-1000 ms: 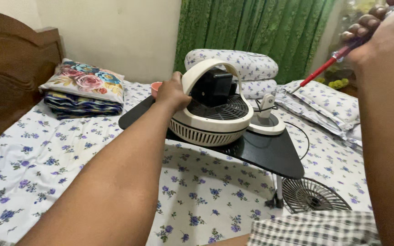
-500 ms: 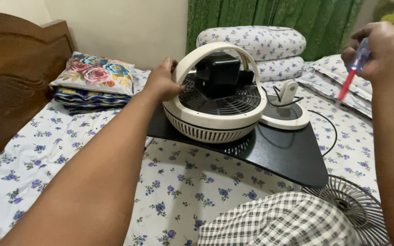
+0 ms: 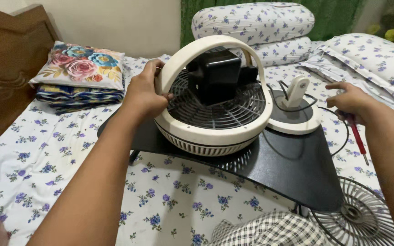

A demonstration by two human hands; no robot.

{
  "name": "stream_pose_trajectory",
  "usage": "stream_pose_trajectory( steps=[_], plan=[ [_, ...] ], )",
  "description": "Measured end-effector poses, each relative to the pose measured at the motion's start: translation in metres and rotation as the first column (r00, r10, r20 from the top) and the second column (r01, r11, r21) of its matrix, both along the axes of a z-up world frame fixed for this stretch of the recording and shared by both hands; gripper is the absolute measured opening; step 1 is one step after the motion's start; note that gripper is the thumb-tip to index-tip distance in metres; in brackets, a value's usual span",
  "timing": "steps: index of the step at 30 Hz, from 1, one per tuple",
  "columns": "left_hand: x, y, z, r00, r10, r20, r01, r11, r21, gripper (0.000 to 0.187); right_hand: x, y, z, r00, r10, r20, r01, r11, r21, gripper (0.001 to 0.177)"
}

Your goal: The person disassembles a small electric fan by removing the front grille and base with a screwdriver, then reassembles it by reattaching the base and securing the grille.

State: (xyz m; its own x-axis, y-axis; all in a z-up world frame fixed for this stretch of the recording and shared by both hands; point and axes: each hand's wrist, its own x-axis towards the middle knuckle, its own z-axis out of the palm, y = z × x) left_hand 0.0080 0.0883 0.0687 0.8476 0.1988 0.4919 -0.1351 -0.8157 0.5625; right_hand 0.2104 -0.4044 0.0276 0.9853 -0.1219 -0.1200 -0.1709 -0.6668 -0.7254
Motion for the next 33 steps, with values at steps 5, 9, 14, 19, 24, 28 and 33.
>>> stream_pose_trajectory(
  steps=[5,9,14,19,24,28,33],
  plan=[
    [-0.003,0.0,-0.003,0.999,-0.018,0.05,0.019,1.0,-0.014,0.077,0.051,-0.015,-0.031,0.997,0.026,0.069,-0.026,1.0,0.01,0.061],
    [-0.007,0.0,-0.006,0.998,0.006,0.055,-0.005,1.0,-0.026,0.08,0.092,-0.027,-0.054,1.0,-0.025,-0.008,0.024,0.995,-0.099,0.059],
    [-0.003,0.0,-0.006,0.999,-0.027,-0.017,0.025,0.994,-0.111,0.077,0.128,-0.05,-0.089,0.971,-0.062,-0.23,-0.009,0.956,-0.294,0.05],
    [-0.001,0.008,-0.009,0.989,-0.124,0.081,0.135,0.978,-0.156,0.074,0.117,-0.07,-0.102,0.941,-0.191,-0.28,0.059,0.907,-0.418,0.035],
    [-0.003,0.005,-0.002,0.989,-0.123,0.083,0.135,0.979,-0.154,0.075,0.064,-0.112,-0.113,0.943,-0.304,-0.138,0.264,0.932,-0.25,0.026],
    [-0.004,-0.009,0.012,1.0,0.026,-0.008,-0.026,0.999,-0.03,0.08,0.032,-0.15,-0.105,0.935,-0.354,0.033,0.355,0.934,-0.034,0.027],
    [0.002,-0.094,0.023,0.874,-0.085,0.478,-0.01,0.981,0.193,0.081,-0.014,-0.161,-0.084,0.903,-0.283,0.323,0.216,0.949,0.229,0.019]
  ],
)
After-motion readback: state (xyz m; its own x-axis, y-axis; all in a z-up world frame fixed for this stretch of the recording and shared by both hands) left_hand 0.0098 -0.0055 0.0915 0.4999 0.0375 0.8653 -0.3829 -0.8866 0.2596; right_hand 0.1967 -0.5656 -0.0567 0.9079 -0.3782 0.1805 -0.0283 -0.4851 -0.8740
